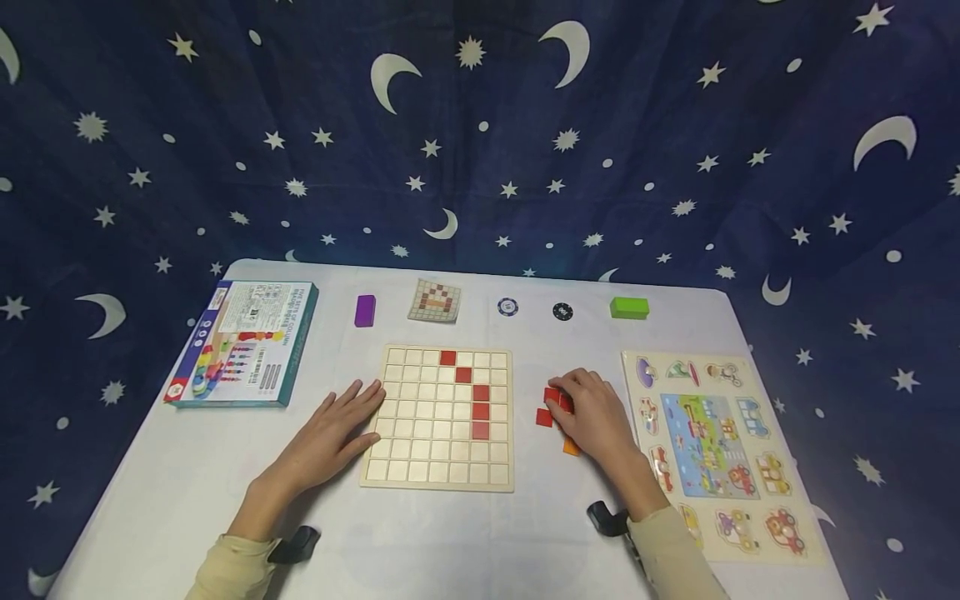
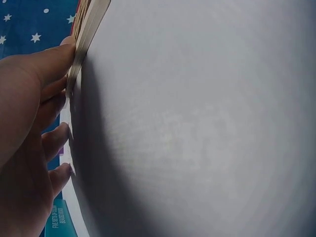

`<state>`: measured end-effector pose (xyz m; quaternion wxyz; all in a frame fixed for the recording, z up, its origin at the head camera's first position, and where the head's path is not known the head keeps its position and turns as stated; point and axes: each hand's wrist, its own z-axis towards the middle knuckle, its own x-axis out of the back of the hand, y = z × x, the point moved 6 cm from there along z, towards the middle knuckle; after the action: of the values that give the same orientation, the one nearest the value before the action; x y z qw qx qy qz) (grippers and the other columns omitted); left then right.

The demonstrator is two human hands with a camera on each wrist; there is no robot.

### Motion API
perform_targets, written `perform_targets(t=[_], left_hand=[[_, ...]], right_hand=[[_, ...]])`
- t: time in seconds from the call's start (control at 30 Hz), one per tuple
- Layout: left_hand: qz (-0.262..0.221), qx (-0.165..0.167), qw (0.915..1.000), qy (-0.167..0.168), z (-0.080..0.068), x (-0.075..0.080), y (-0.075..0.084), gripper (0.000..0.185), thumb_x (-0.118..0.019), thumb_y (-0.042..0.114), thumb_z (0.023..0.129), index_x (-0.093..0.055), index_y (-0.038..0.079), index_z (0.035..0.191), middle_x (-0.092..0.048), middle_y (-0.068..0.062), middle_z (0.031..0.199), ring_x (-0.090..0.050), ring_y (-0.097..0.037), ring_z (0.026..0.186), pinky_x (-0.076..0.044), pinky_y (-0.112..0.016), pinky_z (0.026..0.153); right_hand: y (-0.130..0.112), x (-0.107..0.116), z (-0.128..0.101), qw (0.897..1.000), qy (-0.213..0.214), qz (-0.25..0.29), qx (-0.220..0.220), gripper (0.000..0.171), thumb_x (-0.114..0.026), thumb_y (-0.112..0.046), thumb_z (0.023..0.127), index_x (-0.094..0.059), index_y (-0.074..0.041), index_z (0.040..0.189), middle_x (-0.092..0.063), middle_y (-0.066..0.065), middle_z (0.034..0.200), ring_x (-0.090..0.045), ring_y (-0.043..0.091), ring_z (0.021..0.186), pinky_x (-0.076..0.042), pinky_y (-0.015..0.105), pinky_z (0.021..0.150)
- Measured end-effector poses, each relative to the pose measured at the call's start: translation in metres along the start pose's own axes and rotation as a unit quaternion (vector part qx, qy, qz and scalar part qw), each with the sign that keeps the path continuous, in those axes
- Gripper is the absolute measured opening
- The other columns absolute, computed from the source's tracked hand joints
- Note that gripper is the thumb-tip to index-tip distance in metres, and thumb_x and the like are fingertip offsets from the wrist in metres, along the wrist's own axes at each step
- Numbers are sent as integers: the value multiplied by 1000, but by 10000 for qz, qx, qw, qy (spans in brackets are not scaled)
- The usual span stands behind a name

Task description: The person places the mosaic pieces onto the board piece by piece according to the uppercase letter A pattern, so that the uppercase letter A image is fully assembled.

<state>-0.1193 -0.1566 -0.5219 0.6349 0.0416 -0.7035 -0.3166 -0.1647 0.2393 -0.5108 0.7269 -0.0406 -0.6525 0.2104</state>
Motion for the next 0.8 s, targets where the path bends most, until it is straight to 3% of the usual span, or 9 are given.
perform_targets(t=[0.37,0.5,0.67,0.8], left_hand=[[25,-9,10000,-8,0,-1,-1,70,-72,32,102,-45,11,163,-42,-6,172,-32,-38,163,-25,-68,131],[35,-16,10000,-4,-1,-1,-1,69,-72,32,102,-46,11,163,-42,-7,171,-33,-39,163,-25,-68,130],[27,0,10000,9,-1,0,-1,70,-72,32,101,-46,11,162,-43,-7,171,-33,-39,163,-25,-69,130],[-16,5,10000,-9,0,-1,-1,70,-72,32,102,-45,11,163,-42,-7,171,-32,-39,163,-24,-69,130]], right_hand=[[-3,0,4,9992,-334,-183,98,35,-82,-26,92,-79,-11,123,-74,10,112,-66,28,103,-56,50,94],[-9,1,9,9996,-125,-201,155,32,-84,-25,90,-80,-11,119,-75,9,108,-65,26,96,-55,46,87],[-38,-2,24,9993,137,-52,355,30,-84,-25,90,-81,-11,116,-76,7,106,-68,26,97,-55,45,85],[-73,-13,41,9980,84,79,624,29,-83,-26,90,-81,-12,116,-76,5,106,-68,25,98,-56,45,88]])
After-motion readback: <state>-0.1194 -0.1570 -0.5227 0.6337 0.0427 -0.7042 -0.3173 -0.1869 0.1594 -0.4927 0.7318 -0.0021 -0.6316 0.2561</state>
